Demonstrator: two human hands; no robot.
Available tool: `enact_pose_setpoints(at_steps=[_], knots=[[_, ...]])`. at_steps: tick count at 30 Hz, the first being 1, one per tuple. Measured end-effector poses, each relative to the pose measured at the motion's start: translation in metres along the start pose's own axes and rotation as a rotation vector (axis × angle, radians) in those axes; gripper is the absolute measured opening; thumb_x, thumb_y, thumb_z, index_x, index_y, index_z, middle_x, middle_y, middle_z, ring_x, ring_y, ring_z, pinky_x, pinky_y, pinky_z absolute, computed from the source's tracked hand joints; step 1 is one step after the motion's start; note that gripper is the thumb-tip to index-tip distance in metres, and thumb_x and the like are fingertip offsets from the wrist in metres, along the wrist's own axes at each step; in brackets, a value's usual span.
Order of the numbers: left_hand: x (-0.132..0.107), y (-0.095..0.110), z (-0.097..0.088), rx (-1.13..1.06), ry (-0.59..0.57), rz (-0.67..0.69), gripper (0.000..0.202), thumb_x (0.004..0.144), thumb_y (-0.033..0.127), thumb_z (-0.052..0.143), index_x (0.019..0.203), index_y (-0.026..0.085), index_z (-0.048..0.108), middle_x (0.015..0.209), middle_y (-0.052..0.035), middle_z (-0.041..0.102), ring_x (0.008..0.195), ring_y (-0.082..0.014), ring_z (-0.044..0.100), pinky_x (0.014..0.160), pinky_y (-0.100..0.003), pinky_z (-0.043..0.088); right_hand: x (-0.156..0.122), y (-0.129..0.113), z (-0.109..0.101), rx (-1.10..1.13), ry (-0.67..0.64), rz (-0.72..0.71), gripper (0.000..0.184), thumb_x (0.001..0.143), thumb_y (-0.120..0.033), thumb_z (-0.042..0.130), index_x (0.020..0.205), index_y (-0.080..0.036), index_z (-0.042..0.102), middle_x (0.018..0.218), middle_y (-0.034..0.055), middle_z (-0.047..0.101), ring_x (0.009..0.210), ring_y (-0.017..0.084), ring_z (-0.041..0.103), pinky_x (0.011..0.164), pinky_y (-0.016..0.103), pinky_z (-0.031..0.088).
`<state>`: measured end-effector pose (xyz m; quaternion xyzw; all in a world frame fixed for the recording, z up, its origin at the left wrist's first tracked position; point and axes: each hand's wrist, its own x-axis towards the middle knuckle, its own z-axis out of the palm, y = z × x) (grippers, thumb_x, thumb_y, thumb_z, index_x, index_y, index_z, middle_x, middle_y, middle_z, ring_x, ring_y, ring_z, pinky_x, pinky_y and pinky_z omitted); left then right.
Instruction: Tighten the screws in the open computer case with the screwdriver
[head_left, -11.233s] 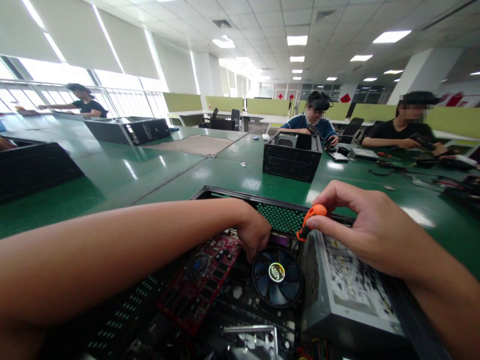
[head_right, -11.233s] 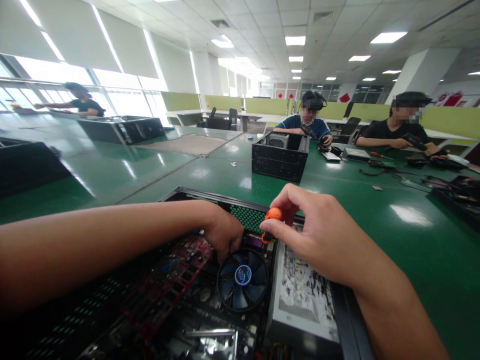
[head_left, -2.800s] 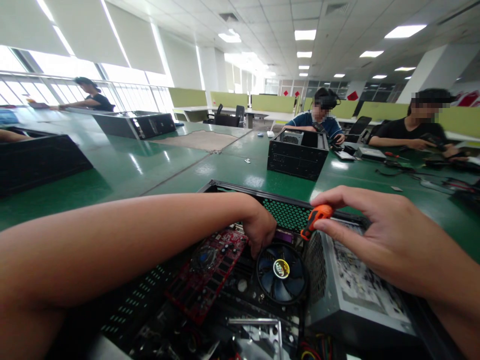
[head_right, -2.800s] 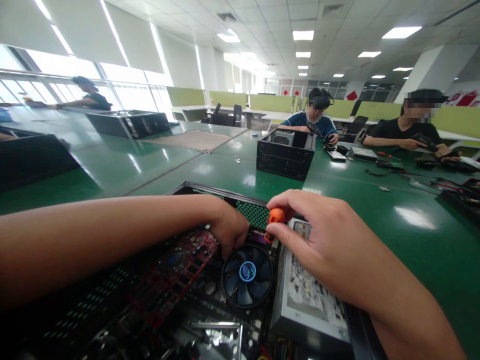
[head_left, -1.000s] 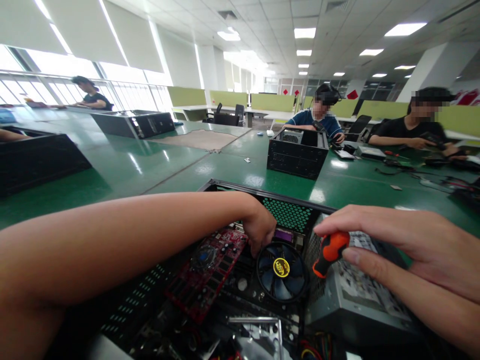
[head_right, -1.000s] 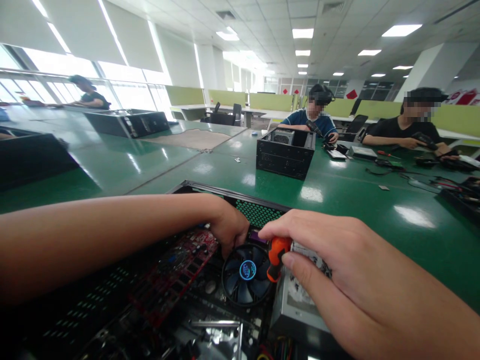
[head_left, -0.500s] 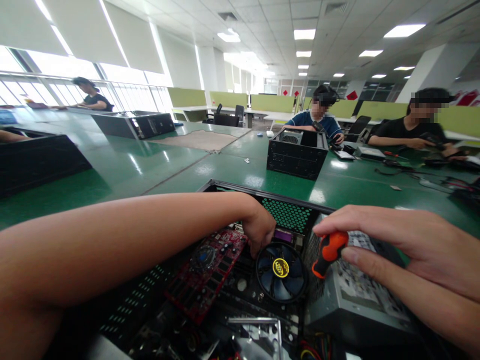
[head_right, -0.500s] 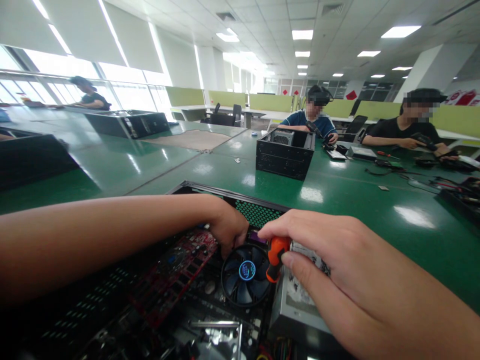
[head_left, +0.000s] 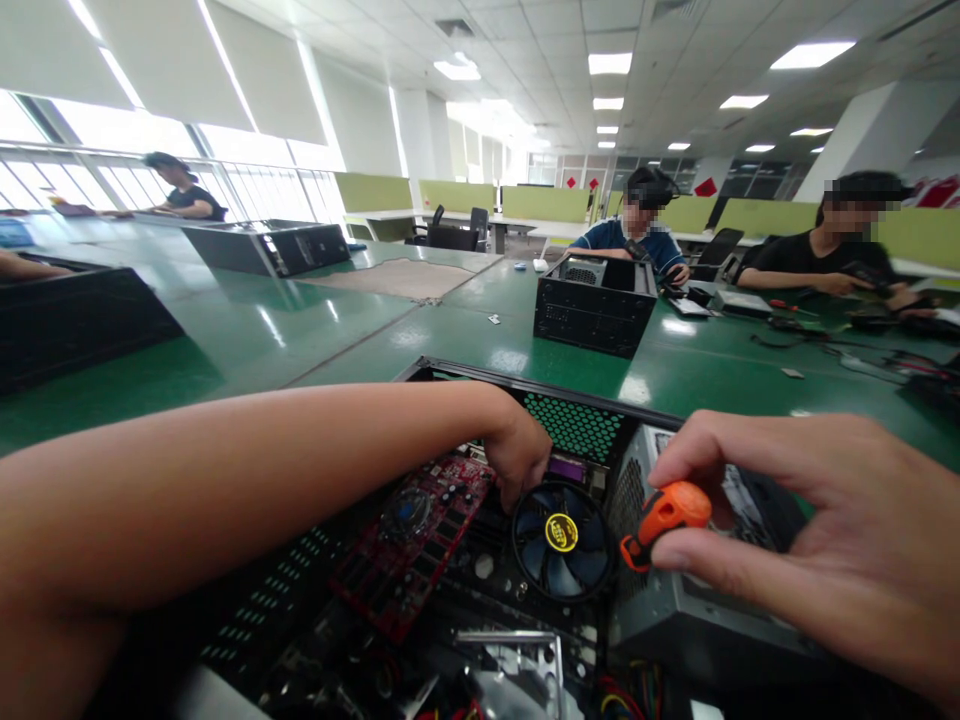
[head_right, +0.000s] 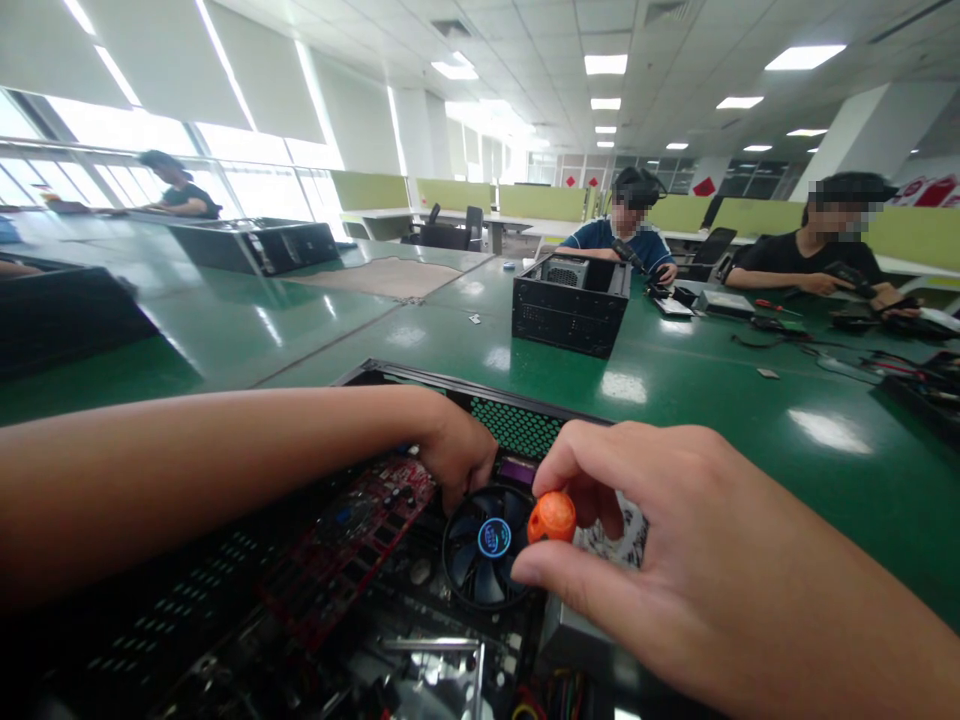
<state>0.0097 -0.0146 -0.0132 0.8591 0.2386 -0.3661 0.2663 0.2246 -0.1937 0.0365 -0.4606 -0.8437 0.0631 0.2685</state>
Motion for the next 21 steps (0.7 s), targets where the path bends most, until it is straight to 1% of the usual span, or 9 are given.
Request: enact_pose_setpoints(at_steps=[3,5,8,11,13,17,19,21], knots=[[-0.001,0.002,-0.001,-0.004,0.003,-0.01,0.02,0.07,0.012,0.087,0.057,0.022,0.076,0.057,0.0047,0.068,0.07,-0.018,0.063,0.069,-0.029,0.046,-0.001,-0.001,0.003,0.023,0.047,-0.009,0.029,0.096,-0.055,0.076,0.106,-0.031,0.088,0.084,0.0056,0.085,0.08,0.03,0.082,0.065,0.035,0.066],[-0.001,0.003,-0.001,-0.004,0.006,-0.004,0.021,0.07,0.012,0.087,0.055,0.022,0.075,0.056,0.0048,0.067,0.069,-0.0179,0.062,0.069,-0.029,0.045,-0.001,-0.004,0.005,0.037,0.063,-0.031,0.031,0.096,-0.055,0.076,0.112,-0.032,0.088,0.086,0.0059,0.087,0.087,0.032,0.084,0.071,0.037,0.069],[-0.002,0.002,-0.001,-0.007,0.011,-0.002,0.02,0.068,0.013,0.088,0.056,0.021,0.075,0.056,0.0047,0.067,0.067,-0.0184,0.061,0.069,-0.03,0.046,-0.001,-0.009,0.008,0.06,0.065,-0.072,0.032,0.097,-0.053,0.076,0.12,-0.035,0.088,0.091,0.0054,0.088,0.094,0.034,0.086,0.077,0.038,0.071],[-0.001,0.002,-0.001,-0.002,0.023,0.005,0.02,0.067,0.009,0.088,0.056,0.02,0.076,0.056,0.0042,0.067,0.07,-0.0195,0.062,0.071,-0.031,0.046,-0.001,-0.015,0.007,0.087,0.05,-0.117,0.032,0.098,-0.049,0.076,0.125,-0.037,0.087,0.096,0.0042,0.089,0.099,0.034,0.086,0.081,0.039,0.072],[-0.002,0.002,-0.001,0.001,0.029,0.018,0.022,0.07,0.007,0.087,0.056,0.019,0.075,0.055,0.0042,0.066,0.07,-0.0191,0.061,0.072,-0.031,0.045,-0.001,-0.019,0.006,0.102,0.033,-0.144,0.031,0.101,-0.045,0.073,0.129,-0.04,0.086,0.103,0.0022,0.09,0.102,0.032,0.087,0.083,0.037,0.072],[-0.003,0.005,-0.001,0.025,0.033,0.0,0.024,0.073,0.007,0.087,0.056,0.018,0.073,0.052,0.0053,0.064,0.068,-0.0176,0.06,0.07,-0.03,0.043,0.003,-0.023,0.003,0.114,-0.049,-0.169,0.029,0.11,-0.037,0.062,0.13,-0.042,0.082,0.12,-0.0043,0.089,0.105,0.024,0.086,0.084,0.028,0.07],[-0.004,0.006,-0.001,0.026,0.024,-0.014,0.024,0.074,0.008,0.087,0.057,0.018,0.074,0.053,0.0063,0.064,0.069,-0.0168,0.06,0.07,-0.028,0.044,0.006,-0.024,0.003,0.134,-0.092,-0.175,0.028,0.112,-0.037,0.059,0.127,-0.04,0.082,0.12,-0.0048,0.089,0.104,0.021,0.086,0.083,0.024,0.07],[-0.004,0.006,-0.001,0.022,0.013,-0.017,0.025,0.074,0.007,0.086,0.056,0.019,0.074,0.052,0.0069,0.063,0.069,-0.0162,0.059,0.069,-0.027,0.043,0.008,-0.026,0.004,0.15,-0.119,-0.176,0.029,0.112,-0.036,0.058,0.125,-0.039,0.083,0.119,-0.0042,0.089,0.103,0.021,0.086,0.081,0.023,0.069]])
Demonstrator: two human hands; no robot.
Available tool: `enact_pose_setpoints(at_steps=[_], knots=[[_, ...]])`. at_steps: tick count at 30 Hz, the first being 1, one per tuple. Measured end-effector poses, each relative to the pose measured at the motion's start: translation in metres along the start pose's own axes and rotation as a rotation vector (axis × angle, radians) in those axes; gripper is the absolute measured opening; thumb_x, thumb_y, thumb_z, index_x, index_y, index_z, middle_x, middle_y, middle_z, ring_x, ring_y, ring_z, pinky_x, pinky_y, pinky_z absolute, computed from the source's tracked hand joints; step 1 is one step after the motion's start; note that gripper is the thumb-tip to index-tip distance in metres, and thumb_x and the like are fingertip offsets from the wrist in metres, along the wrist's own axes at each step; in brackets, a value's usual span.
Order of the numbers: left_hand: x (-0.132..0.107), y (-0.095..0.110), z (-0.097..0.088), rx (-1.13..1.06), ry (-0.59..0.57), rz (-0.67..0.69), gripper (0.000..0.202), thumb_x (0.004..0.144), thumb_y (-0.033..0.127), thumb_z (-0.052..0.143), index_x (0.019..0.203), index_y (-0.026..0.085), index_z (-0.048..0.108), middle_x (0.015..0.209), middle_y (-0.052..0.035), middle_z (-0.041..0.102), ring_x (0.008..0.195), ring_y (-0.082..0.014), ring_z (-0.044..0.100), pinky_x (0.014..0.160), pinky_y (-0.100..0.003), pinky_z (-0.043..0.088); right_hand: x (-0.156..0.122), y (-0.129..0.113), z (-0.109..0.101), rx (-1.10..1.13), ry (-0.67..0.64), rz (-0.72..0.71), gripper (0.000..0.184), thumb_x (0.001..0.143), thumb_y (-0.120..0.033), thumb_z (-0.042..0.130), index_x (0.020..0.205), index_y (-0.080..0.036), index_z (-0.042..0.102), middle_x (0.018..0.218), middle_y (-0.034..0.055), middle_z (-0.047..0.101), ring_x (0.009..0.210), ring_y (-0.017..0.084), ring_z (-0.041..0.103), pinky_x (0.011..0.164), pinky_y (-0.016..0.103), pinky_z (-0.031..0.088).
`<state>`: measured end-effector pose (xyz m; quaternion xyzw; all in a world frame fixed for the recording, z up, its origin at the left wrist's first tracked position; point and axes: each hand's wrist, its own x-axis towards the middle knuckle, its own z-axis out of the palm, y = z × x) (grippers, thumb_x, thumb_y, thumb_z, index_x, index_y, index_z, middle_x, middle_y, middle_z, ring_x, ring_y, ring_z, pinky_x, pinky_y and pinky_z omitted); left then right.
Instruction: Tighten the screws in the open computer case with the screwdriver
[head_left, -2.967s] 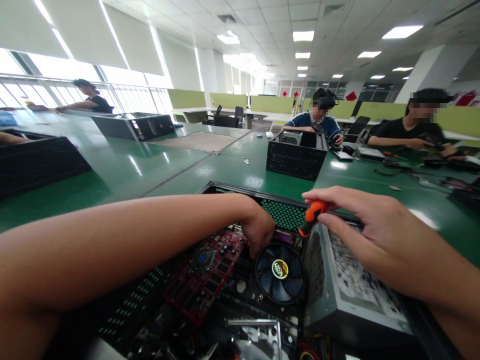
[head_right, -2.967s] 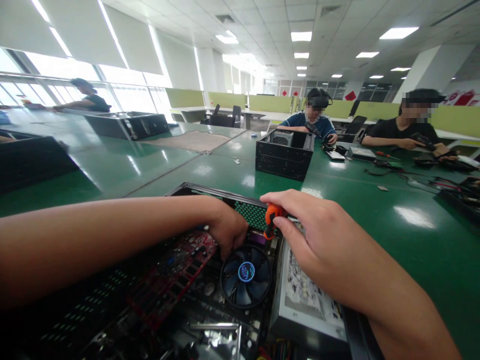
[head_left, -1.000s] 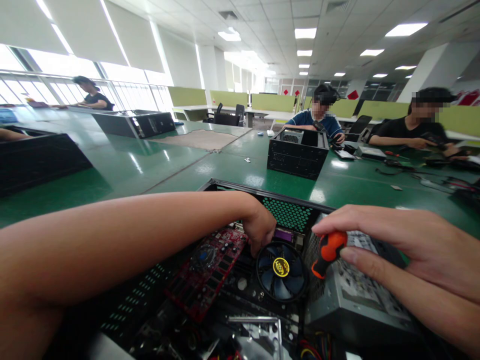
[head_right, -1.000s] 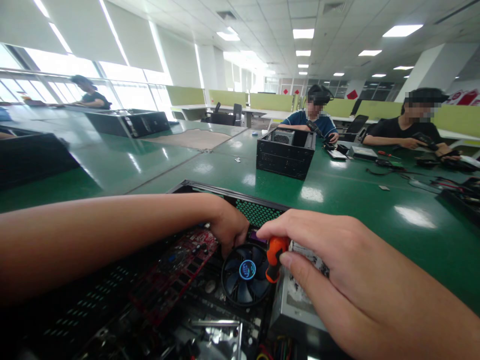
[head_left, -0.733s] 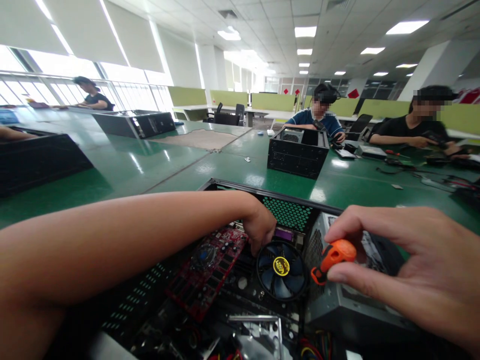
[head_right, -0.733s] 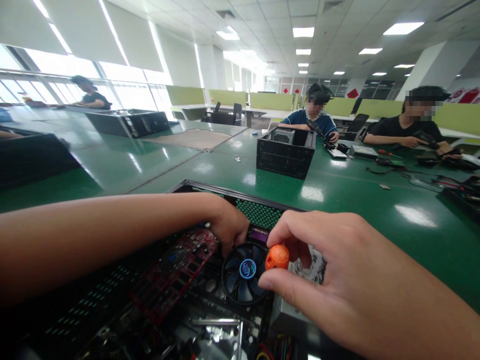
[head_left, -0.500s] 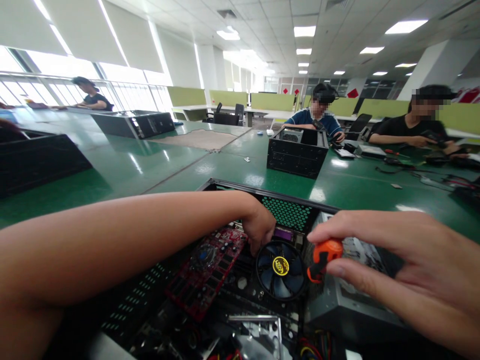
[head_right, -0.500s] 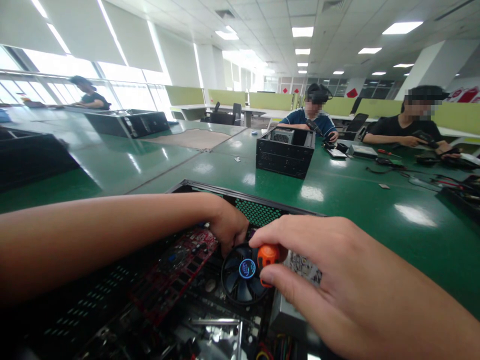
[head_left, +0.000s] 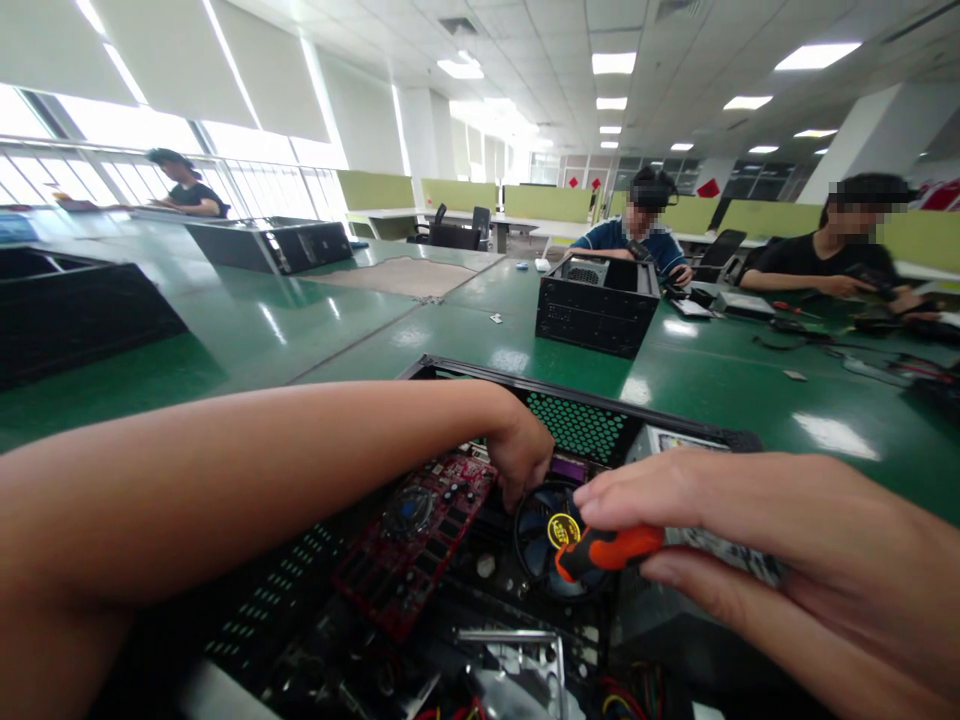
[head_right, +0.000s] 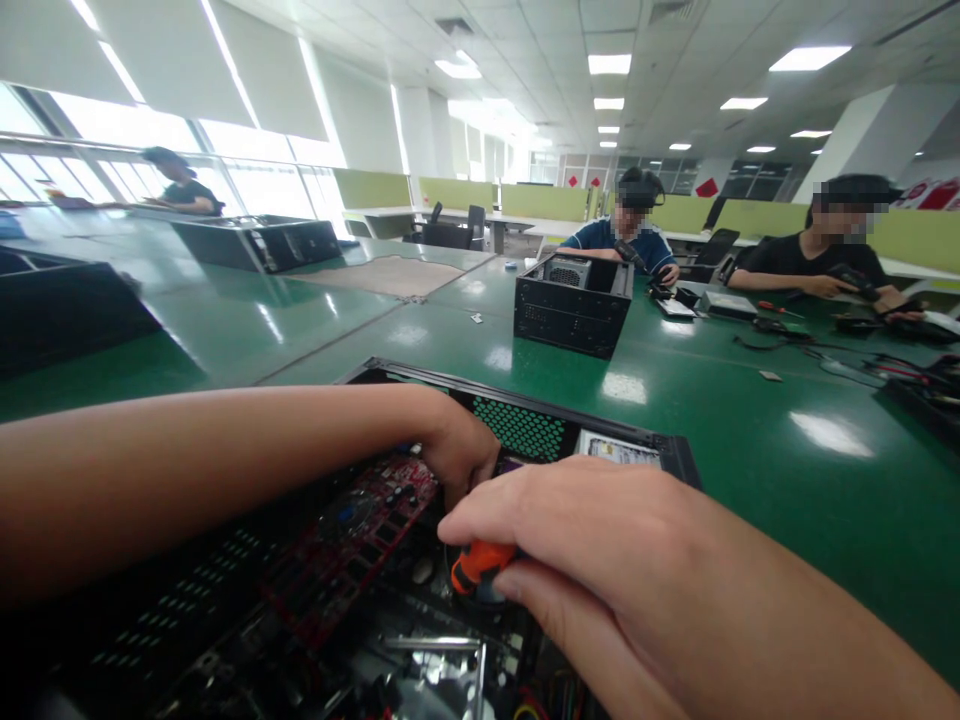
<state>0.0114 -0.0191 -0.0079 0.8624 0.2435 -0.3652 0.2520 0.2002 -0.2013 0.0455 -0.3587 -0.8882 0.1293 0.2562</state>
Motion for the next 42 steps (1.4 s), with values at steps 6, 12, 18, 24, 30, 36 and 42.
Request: enact_pose_setpoints(at_steps=[6,12,18,24,30,36,42], knots=[[0.006,-0.008,0.002,-0.002,0.0,0.029,0.026,0.071,0.008,0.087,0.053,0.02,0.073,0.052,0.0069,0.064,0.067,-0.0154,0.059,0.067,-0.026,0.043,0.003,-0.001,0.006,0.013,0.079,0.002,0.027,0.103,-0.043,0.073,0.126,-0.039,0.086,0.106,0.0004,0.09,0.103,0.029,0.086,0.084,0.033,0.071],[0.009,-0.015,0.004,-0.013,-0.009,0.064,0.021,0.067,0.007,0.089,0.056,0.019,0.075,0.054,0.0058,0.066,0.068,-0.0166,0.058,0.068,-0.027,0.044,0.001,-0.002,0.015,0.007,0.087,0.02,0.029,0.098,-0.05,0.079,0.124,-0.037,0.087,0.099,0.0032,0.088,0.102,0.031,0.085,0.085,0.037,0.071],[0.009,-0.017,0.006,-0.068,0.016,0.065,0.018,0.063,0.011,0.091,0.057,0.02,0.077,0.052,0.0064,0.066,0.063,-0.0159,0.058,0.063,-0.027,0.043,-0.004,0.001,0.011,0.012,0.055,0.047,0.019,0.1,-0.045,0.078,0.114,-0.036,0.086,0.098,0.0018,0.087,0.091,0.027,0.083,0.081,0.034,0.069],[0.006,-0.011,0.005,-0.087,0.025,0.043,0.018,0.061,0.008,0.09,0.058,0.02,0.078,0.055,0.005,0.069,0.067,-0.0191,0.062,0.069,-0.03,0.046,-0.005,0.005,0.006,0.043,0.064,0.083,0.008,0.101,-0.047,0.078,0.104,-0.041,0.083,0.096,-0.0072,0.084,0.082,0.019,0.08,0.084,0.031,0.067],[0.006,-0.008,0.001,-0.025,-0.009,0.003,0.013,0.066,0.009,0.088,0.065,0.02,0.081,0.063,0.0021,0.071,0.075,-0.0216,0.065,0.076,-0.033,0.048,-0.003,0.005,0.006,0.115,-0.056,-0.023,0.029,0.111,-0.027,0.062,0.13,-0.038,0.081,0.132,-0.0021,0.085,0.118,0.021,0.081,0.101,0.028,0.064],[0.007,-0.009,0.002,-0.011,-0.027,0.006,0.009,0.07,0.012,0.088,0.069,0.019,0.082,0.064,0.0021,0.072,0.077,-0.0224,0.065,0.076,-0.033,0.049,0.001,0.003,0.01,0.06,-0.02,0.018,0.019,0.108,-0.033,0.065,0.117,-0.037,0.081,0.112,-0.0017,0.087,0.097,0.022,0.083,0.087,0.031,0.068],[0.008,-0.012,0.004,0.004,0.026,0.042,0.013,0.072,0.014,0.089,0.067,0.019,0.078,0.056,0.0069,0.068,0.071,-0.0175,0.063,0.07,-0.027,0.046,0.002,0.001,0.011,0.041,0.032,0.108,0.021,0.109,-0.037,0.063,0.12,-0.037,0.08,0.109,-0.0003,0.086,0.091,0.023,0.083,0.082,0.033,0.069]])
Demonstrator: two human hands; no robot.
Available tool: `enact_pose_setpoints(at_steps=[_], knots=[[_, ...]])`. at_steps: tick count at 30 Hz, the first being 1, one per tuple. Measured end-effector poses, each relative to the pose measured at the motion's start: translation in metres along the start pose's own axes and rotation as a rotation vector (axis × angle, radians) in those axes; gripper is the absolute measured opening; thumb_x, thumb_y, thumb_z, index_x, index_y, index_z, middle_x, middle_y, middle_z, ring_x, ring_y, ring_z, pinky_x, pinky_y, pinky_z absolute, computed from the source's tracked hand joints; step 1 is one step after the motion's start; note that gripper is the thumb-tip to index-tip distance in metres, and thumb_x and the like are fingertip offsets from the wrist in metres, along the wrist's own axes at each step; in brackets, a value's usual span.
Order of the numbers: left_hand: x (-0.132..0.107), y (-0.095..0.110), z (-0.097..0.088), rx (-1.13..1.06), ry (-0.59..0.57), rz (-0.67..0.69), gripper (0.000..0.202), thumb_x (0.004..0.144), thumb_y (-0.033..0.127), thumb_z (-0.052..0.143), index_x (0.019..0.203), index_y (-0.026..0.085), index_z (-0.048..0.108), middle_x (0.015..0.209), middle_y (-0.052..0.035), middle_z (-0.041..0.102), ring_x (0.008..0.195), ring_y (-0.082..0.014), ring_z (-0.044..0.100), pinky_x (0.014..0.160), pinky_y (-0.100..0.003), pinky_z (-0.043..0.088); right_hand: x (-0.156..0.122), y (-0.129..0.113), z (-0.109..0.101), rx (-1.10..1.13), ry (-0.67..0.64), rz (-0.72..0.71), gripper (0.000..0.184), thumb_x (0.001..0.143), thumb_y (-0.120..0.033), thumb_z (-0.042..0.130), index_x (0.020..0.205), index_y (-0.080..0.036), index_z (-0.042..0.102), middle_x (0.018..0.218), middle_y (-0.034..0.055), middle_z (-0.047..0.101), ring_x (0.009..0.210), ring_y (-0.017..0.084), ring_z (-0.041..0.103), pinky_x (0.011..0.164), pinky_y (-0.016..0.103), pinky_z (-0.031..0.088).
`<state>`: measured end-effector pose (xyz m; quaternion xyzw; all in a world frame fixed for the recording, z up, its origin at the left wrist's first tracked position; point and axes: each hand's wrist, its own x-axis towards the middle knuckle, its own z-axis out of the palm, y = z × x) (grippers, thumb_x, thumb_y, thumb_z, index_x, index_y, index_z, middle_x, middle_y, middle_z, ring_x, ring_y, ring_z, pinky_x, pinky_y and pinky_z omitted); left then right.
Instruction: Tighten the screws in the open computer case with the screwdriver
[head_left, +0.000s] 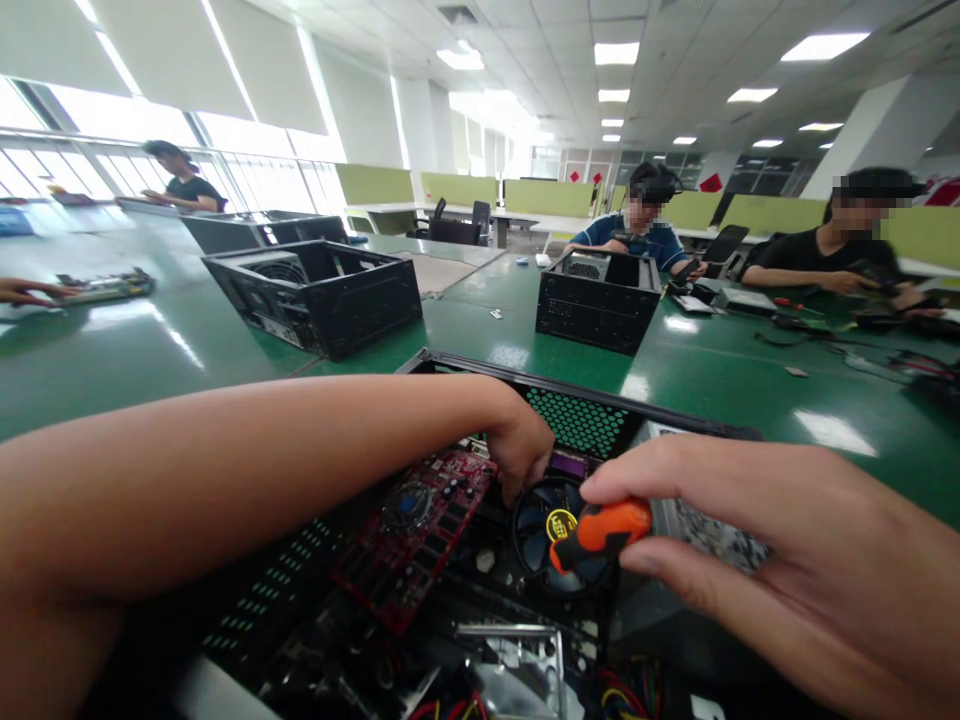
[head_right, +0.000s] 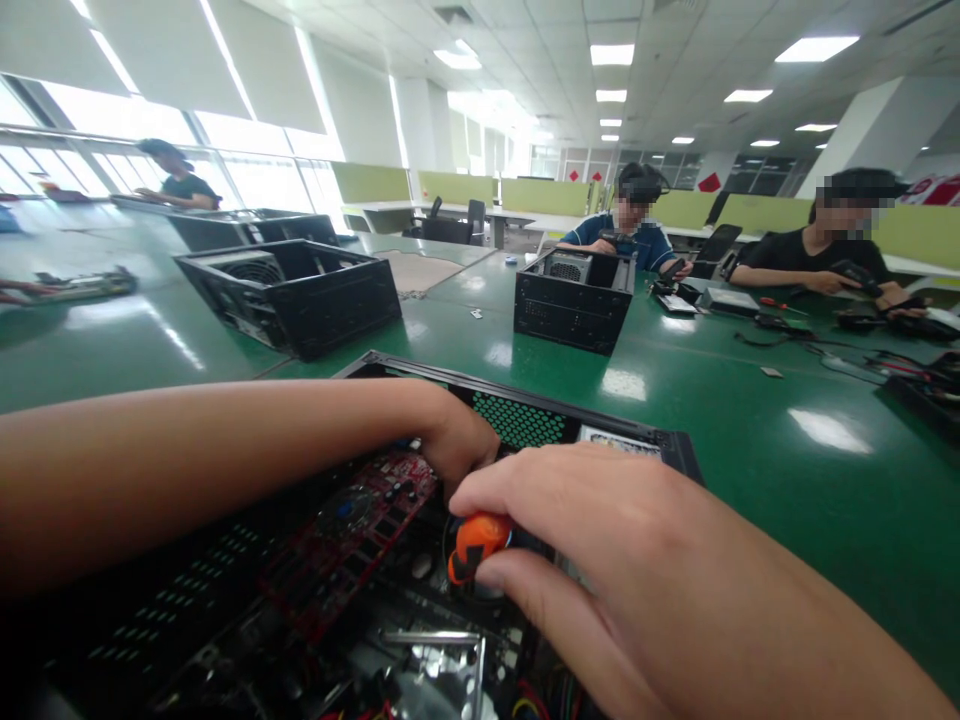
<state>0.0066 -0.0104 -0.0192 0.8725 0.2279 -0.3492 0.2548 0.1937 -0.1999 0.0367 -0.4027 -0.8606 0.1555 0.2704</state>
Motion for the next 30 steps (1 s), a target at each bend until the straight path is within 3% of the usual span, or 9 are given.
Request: enact_pose_setpoints(at_steps=[5,12,18,22,25,30], knots=[[-0.003,0.002,-0.002,-0.001,-0.003,0.021,0.012,0.071,0.013,0.087,0.066,0.02,0.078,0.055,0.0077,0.069,0.067,-0.016,0.061,0.064,-0.027,0.042,0.001,-0.007,-0.004,0.099,-0.098,0.001,0.024,0.108,-0.027,0.064,0.122,-0.037,0.081,0.117,-0.0026,0.088,0.102,0.021,0.084,0.077,0.025,0.068],[0.003,-0.005,0.001,-0.043,-0.006,0.03,0.012,0.069,0.01,0.089,0.069,0.02,0.081,0.056,0.0081,0.068,0.071,-0.0173,0.064,0.071,-0.027,0.047,-0.007,0.004,-0.003,-0.106,0.02,0.012,0.011,0.104,-0.044,0.07,0.105,-0.036,0.078,0.094,-0.0027,0.084,0.074,0.023,0.078,0.062,0.033,0.06],[0.006,-0.009,0.002,-0.041,0.031,0.024,0.013,0.062,0.015,0.093,0.068,0.02,0.082,0.063,0.0044,0.072,0.075,-0.0207,0.065,0.077,-0.031,0.051,-0.01,0.008,-0.009,-0.126,0.079,-0.027,0.023,0.109,-0.045,0.062,0.125,-0.043,0.079,0.119,-0.0052,0.088,0.094,0.025,0.085,0.082,0.035,0.07],[0.002,-0.001,-0.002,-0.044,-0.022,-0.012,0.016,0.069,0.016,0.089,0.06,0.022,0.077,0.063,0.0021,0.071,0.073,-0.0208,0.064,0.076,-0.032,0.049,-0.012,0.021,-0.02,-0.164,0.191,0.036,0.028,0.11,-0.045,0.062,0.135,-0.041,0.075,0.124,-0.0029,0.087,0.1,0.027,0.086,0.087,0.036,0.069],[-0.001,0.008,-0.006,-0.016,-0.058,-0.039,0.022,0.069,0.017,0.088,0.054,0.023,0.074,0.06,0.002,0.07,0.07,-0.0207,0.062,0.07,-0.033,0.047,-0.008,0.035,-0.025,-0.214,0.265,0.045,0.025,0.109,-0.043,0.062,0.129,-0.039,0.076,0.119,-0.0028,0.087,0.097,0.027,0.085,0.084,0.038,0.068],[-0.004,0.013,-0.008,0.003,-0.076,-0.04,0.027,0.072,0.015,0.087,0.051,0.023,0.072,0.058,0.0026,0.069,0.069,-0.0187,0.061,0.067,-0.031,0.045,0.003,0.048,-0.026,-0.251,0.244,0.064,0.028,0.107,-0.038,0.059,0.126,-0.032,0.078,0.12,0.0017,0.087,0.101,0.03,0.084,0.085,0.044,0.066]])
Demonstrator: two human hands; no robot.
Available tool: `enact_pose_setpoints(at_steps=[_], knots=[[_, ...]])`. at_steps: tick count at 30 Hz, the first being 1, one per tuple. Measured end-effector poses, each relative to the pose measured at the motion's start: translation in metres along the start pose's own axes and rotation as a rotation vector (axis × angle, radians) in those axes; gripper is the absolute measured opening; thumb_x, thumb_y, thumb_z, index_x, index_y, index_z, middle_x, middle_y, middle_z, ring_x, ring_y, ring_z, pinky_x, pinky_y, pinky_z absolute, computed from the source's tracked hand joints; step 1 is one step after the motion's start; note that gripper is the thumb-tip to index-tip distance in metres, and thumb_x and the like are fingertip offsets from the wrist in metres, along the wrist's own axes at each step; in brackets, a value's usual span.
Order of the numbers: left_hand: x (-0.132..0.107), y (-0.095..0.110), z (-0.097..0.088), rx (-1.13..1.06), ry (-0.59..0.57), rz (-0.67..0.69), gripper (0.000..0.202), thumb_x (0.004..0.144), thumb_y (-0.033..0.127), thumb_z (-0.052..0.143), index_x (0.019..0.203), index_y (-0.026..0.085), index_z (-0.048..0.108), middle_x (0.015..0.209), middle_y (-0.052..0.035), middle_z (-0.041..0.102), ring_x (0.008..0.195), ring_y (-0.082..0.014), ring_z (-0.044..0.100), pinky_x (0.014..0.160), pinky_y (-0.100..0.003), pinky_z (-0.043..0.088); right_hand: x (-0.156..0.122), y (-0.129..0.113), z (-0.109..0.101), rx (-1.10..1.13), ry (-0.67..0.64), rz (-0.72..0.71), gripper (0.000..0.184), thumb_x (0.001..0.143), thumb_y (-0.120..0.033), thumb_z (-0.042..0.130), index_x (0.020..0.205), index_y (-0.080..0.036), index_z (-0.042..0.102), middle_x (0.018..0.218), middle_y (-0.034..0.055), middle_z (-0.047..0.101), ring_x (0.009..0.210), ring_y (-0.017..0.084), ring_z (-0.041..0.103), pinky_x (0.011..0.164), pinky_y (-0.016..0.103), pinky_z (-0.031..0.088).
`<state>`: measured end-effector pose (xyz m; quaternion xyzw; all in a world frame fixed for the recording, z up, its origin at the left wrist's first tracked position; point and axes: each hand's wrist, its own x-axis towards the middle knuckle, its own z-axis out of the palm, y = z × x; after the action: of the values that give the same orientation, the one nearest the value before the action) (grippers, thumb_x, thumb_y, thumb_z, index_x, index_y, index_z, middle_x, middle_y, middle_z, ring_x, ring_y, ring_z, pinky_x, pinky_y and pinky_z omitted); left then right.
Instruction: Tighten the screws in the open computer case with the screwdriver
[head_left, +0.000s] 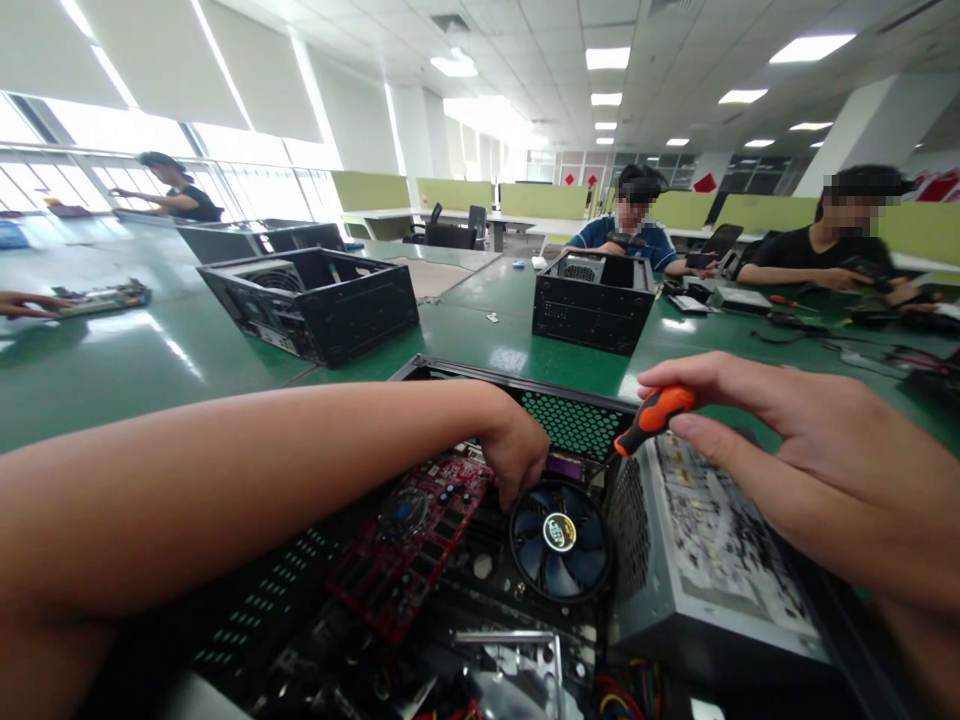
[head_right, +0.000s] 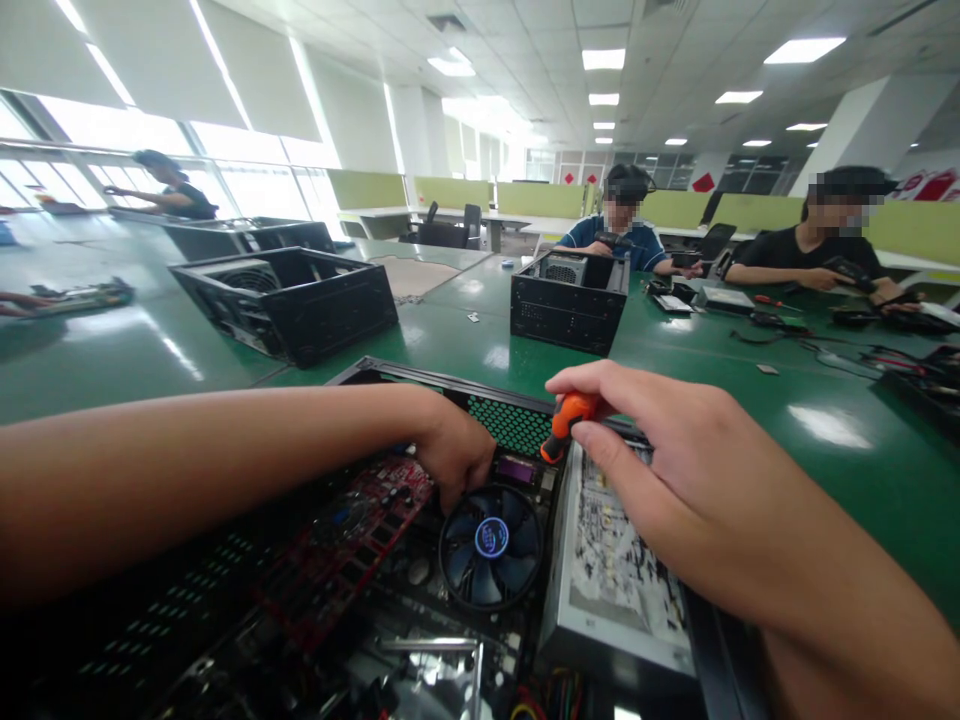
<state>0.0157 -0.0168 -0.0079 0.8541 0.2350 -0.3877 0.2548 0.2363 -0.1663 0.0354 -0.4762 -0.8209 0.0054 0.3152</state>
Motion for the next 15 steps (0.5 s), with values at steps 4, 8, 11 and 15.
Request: enact_pose_setpoints(at_steps=[4,8,11,15], knots=[[0.001,-0.001,0.001,-0.018,0.01,-0.008,0.027,0.072,0.014,0.087,0.052,0.023,0.072,0.057,0.0039,0.068,0.069,-0.0179,0.062,0.066,-0.029,0.046,0.002,0.001,0.003,0.026,-0.051,0.004,0.03,0.11,-0.035,0.055,0.132,-0.031,0.075,0.124,0.0015,0.086,0.108,0.028,0.083,0.089,0.042,0.064],[0.002,-0.002,0.002,-0.016,0.031,0.005,0.023,0.071,0.014,0.089,0.054,0.023,0.075,0.056,0.0048,0.068,0.067,-0.0167,0.061,0.066,-0.027,0.045,0.002,0.002,0.007,0.053,-0.084,-0.029,0.029,0.111,-0.032,0.055,0.134,-0.03,0.073,0.126,0.0011,0.085,0.109,0.025,0.082,0.089,0.039,0.062],[0.002,-0.003,0.002,-0.002,0.03,0.024,0.02,0.071,0.014,0.088,0.057,0.023,0.078,0.057,0.0045,0.07,0.068,-0.0166,0.062,0.066,-0.027,0.044,0.003,0.004,0.01,0.058,-0.072,-0.063,0.03,0.11,-0.029,0.055,0.134,-0.03,0.074,0.124,0.0015,0.086,0.106,0.026,0.083,0.083,0.038,0.063],[0.003,-0.006,0.003,-0.002,0.032,0.034,0.018,0.07,0.014,0.088,0.058,0.024,0.079,0.058,0.0044,0.071,0.068,-0.0169,0.062,0.066,-0.027,0.044,0.004,0.005,0.011,0.057,-0.066,-0.059,0.029,0.11,-0.029,0.055,0.131,-0.03,0.075,0.122,0.0025,0.087,0.104,0.028,0.084,0.08,0.039,0.065]])
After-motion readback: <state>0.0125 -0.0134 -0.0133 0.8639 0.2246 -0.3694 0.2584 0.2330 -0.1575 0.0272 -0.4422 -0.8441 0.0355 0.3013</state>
